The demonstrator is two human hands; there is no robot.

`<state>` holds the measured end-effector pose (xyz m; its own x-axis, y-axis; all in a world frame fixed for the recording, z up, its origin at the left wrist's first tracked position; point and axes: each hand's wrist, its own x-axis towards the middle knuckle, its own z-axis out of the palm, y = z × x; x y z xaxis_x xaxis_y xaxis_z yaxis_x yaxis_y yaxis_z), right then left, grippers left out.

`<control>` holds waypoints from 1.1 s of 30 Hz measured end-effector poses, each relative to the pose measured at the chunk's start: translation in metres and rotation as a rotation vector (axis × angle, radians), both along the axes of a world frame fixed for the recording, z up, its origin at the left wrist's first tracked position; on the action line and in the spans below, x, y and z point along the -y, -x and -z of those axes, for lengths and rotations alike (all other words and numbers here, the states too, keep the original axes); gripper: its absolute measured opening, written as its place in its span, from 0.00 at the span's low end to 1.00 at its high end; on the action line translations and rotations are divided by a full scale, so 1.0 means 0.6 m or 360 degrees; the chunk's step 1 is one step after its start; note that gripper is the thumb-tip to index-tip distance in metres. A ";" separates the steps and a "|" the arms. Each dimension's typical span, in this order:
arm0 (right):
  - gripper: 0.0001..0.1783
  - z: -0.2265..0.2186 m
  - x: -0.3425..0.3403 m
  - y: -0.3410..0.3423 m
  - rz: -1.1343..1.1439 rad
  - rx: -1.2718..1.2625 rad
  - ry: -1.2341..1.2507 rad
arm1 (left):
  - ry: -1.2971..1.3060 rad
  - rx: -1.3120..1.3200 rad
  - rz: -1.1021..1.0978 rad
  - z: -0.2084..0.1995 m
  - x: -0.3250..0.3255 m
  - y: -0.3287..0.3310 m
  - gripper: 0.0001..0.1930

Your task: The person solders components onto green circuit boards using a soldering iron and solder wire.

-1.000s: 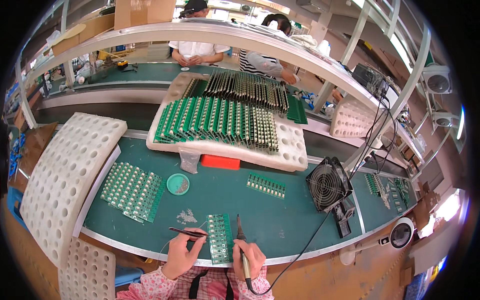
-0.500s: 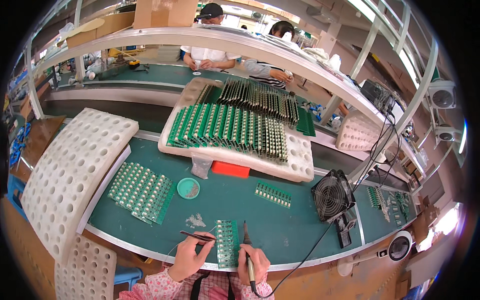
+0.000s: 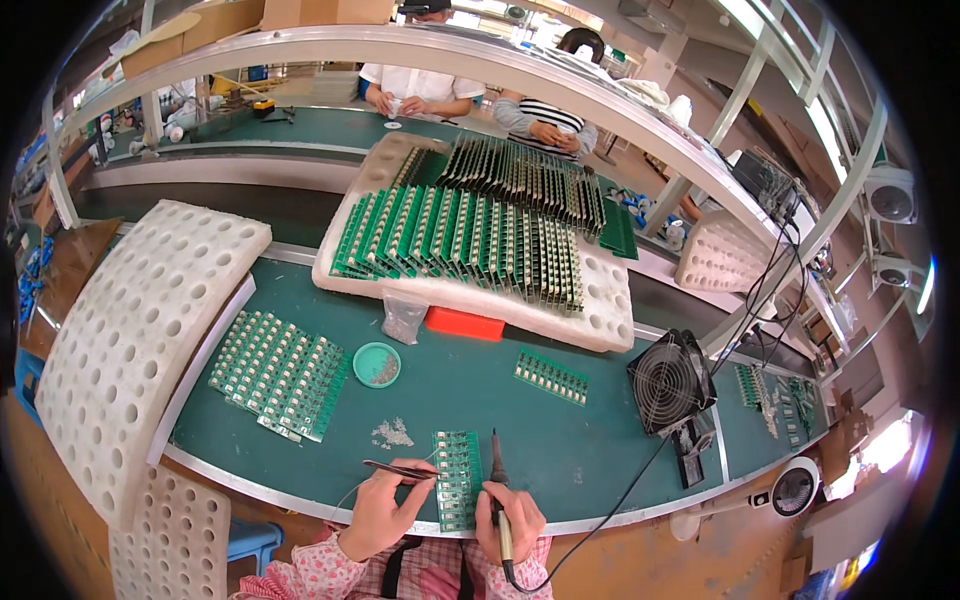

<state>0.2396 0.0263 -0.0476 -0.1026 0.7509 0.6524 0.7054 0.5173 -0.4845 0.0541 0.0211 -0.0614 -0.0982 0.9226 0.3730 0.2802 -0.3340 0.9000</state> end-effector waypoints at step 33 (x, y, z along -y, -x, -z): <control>0.18 -0.011 -0.002 -0.006 -0.0018 0.0061 0.0111 | 0.0089 -0.0125 0.0157 -0.021 0.007 0.002 0.09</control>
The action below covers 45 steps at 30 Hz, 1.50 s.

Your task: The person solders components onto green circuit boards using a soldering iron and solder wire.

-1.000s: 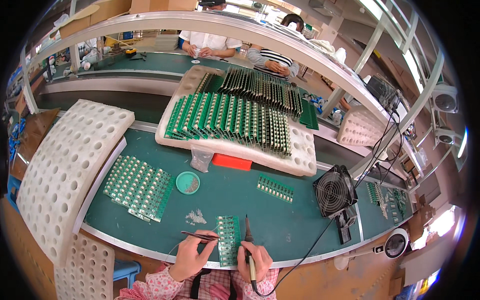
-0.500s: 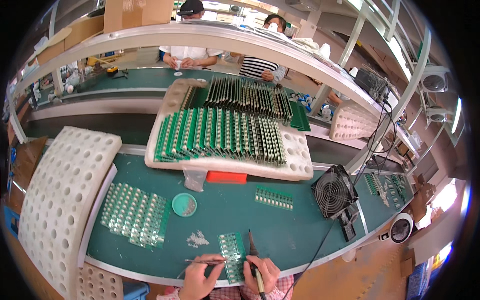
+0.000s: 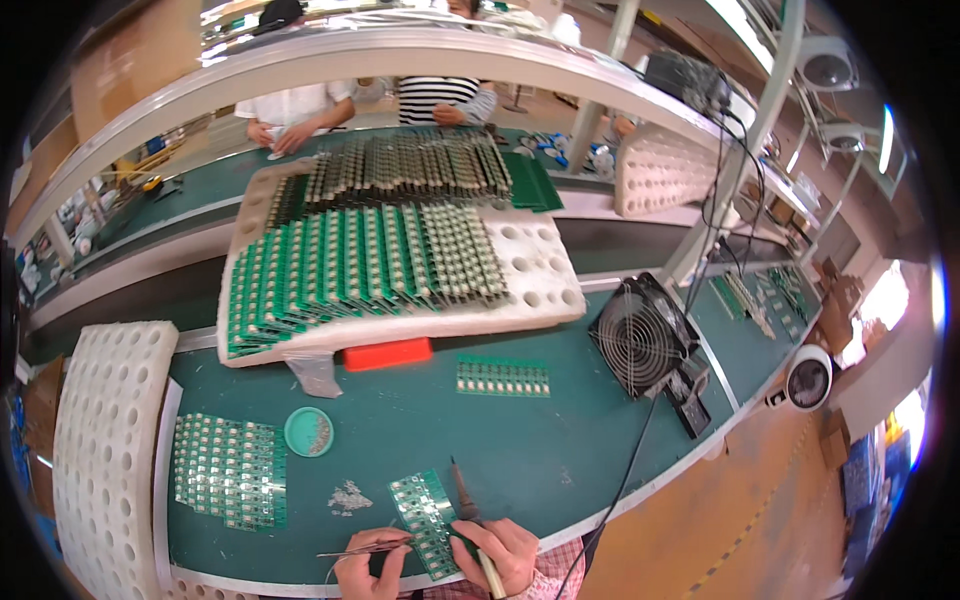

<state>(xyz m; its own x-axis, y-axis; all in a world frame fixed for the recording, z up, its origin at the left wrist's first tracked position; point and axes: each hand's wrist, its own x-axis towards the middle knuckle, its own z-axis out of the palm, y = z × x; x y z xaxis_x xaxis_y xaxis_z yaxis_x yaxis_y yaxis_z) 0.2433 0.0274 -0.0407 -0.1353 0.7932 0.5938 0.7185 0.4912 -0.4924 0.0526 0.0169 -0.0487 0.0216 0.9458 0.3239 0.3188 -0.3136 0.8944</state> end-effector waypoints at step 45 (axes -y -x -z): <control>0.37 0.001 -0.017 -0.003 -0.0138 0.0150 0.0282 | 0.0088 -0.0535 -0.0583 0.003 -0.031 0.069 0.06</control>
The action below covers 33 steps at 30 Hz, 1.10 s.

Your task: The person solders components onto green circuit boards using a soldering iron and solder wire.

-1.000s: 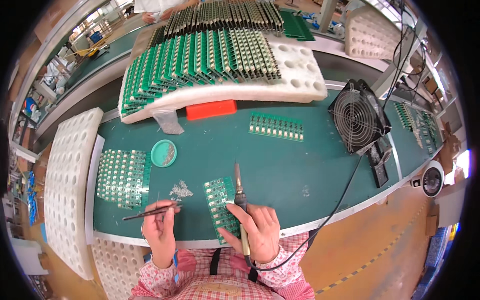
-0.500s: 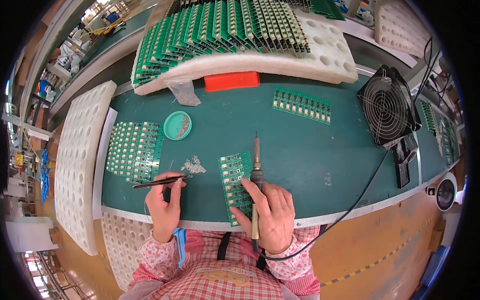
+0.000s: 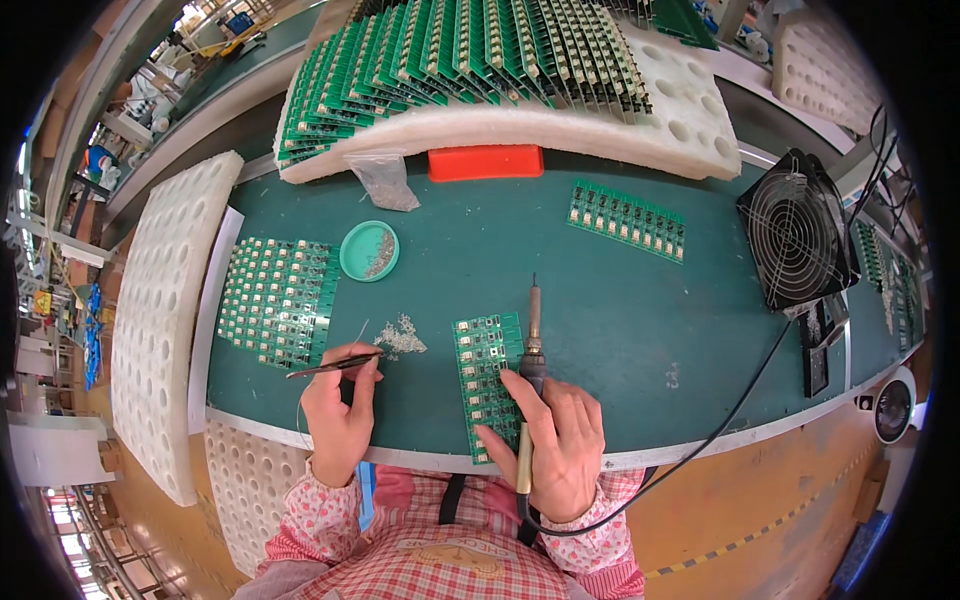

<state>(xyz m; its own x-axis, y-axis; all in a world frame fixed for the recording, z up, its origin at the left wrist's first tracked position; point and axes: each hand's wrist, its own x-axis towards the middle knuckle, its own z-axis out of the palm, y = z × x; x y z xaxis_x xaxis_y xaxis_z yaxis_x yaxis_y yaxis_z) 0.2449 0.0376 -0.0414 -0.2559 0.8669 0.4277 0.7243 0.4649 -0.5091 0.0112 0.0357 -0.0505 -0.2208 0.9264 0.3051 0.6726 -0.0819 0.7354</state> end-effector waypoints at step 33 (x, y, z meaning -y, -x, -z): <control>0.36 0.000 -0.002 0.000 0.0005 -0.0071 -0.0029 | -0.0099 -0.0043 0.0061 -0.009 -0.002 -0.006 0.05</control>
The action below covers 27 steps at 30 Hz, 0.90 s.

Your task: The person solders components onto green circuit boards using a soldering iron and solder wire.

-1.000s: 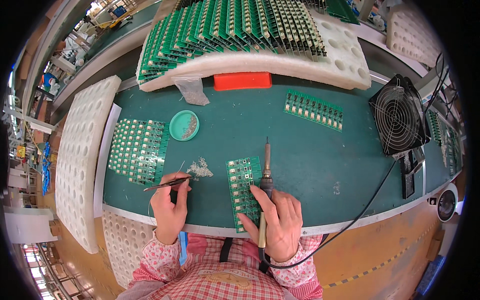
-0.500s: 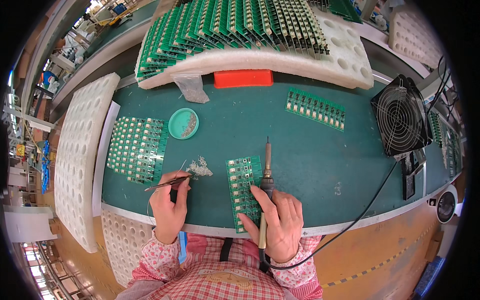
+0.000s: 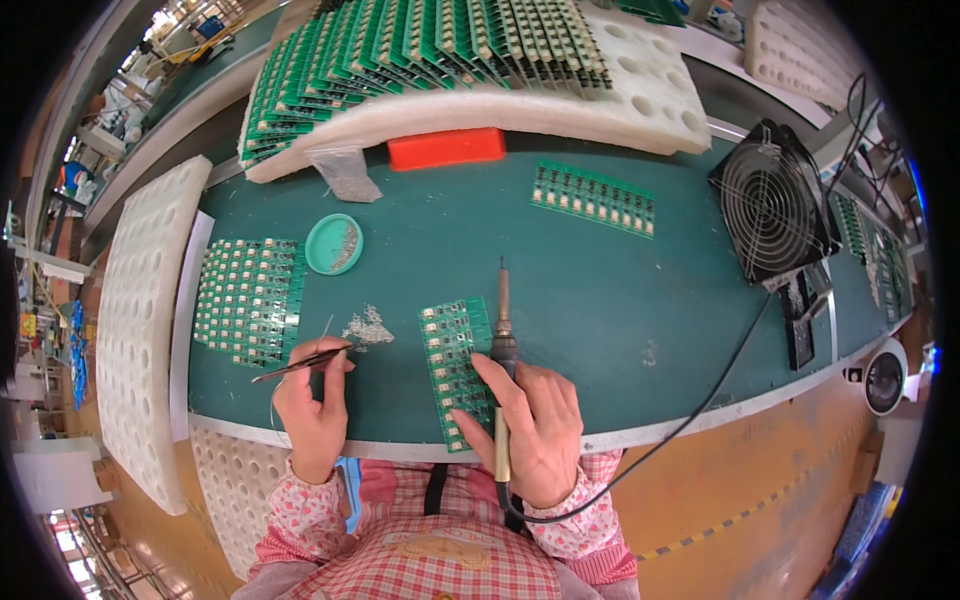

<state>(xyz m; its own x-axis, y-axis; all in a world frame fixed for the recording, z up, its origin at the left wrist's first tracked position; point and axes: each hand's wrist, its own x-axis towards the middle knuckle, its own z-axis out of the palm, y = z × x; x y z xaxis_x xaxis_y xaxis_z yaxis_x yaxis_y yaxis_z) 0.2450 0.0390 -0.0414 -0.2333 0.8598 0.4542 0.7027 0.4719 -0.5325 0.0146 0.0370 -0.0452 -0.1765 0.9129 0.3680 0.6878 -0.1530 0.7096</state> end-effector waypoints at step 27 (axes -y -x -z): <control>0.40 0.003 -0.024 0.012 -0.0079 -0.0290 0.0265 | 0.0089 0.0222 0.0422 0.004 0.000 -0.078 0.05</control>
